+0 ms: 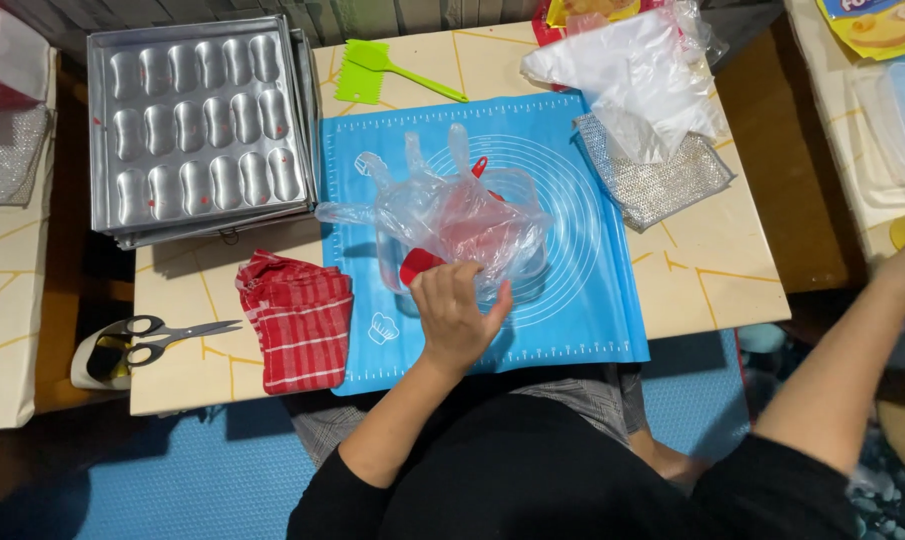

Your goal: Kneading and mixing a red dough-like substance in a plastic container, including adding liquid from a bottle.

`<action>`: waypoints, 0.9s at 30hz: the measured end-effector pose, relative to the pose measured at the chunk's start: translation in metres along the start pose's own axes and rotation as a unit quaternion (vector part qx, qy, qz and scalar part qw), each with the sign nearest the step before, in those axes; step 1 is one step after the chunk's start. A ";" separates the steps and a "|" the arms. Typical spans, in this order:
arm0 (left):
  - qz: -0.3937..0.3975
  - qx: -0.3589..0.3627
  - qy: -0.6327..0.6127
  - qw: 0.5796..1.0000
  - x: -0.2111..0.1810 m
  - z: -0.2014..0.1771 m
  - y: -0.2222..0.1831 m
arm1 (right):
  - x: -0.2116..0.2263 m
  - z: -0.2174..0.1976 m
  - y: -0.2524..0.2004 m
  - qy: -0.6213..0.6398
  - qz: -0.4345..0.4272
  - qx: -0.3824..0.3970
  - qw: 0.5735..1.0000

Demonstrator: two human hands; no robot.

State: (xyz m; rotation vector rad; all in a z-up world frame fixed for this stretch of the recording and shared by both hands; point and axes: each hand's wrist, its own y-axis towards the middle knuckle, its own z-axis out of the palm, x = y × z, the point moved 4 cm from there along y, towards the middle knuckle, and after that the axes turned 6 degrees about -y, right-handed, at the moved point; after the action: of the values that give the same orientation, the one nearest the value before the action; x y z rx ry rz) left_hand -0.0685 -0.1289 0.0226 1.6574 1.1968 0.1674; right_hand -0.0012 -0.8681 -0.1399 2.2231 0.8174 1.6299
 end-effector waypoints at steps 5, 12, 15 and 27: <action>0.035 -0.005 0.026 0.999 -0.003 0.000 0.027 | 0.330 -0.050 -0.202 0.181 -0.155 0.154 0.959; 0.050 -0.008 -0.033 0.998 -0.021 -0.003 0.046 | 0.453 -0.029 -0.360 0.361 0.001 0.661 0.658; 0.097 -0.005 -0.047 0.994 -0.031 0.004 0.040 | 0.432 0.009 -0.377 0.373 0.099 0.686 0.617; 0.163 -0.001 -0.144 0.976 -0.086 -0.002 0.024 | 0.512 0.032 -0.411 0.572 0.349 0.716 0.197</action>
State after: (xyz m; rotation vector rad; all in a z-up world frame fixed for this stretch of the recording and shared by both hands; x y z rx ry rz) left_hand -0.0969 -0.1926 0.0789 1.7988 0.7030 0.1258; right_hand 0.0201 -0.2359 0.0388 -0.0479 -0.5554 -0.8215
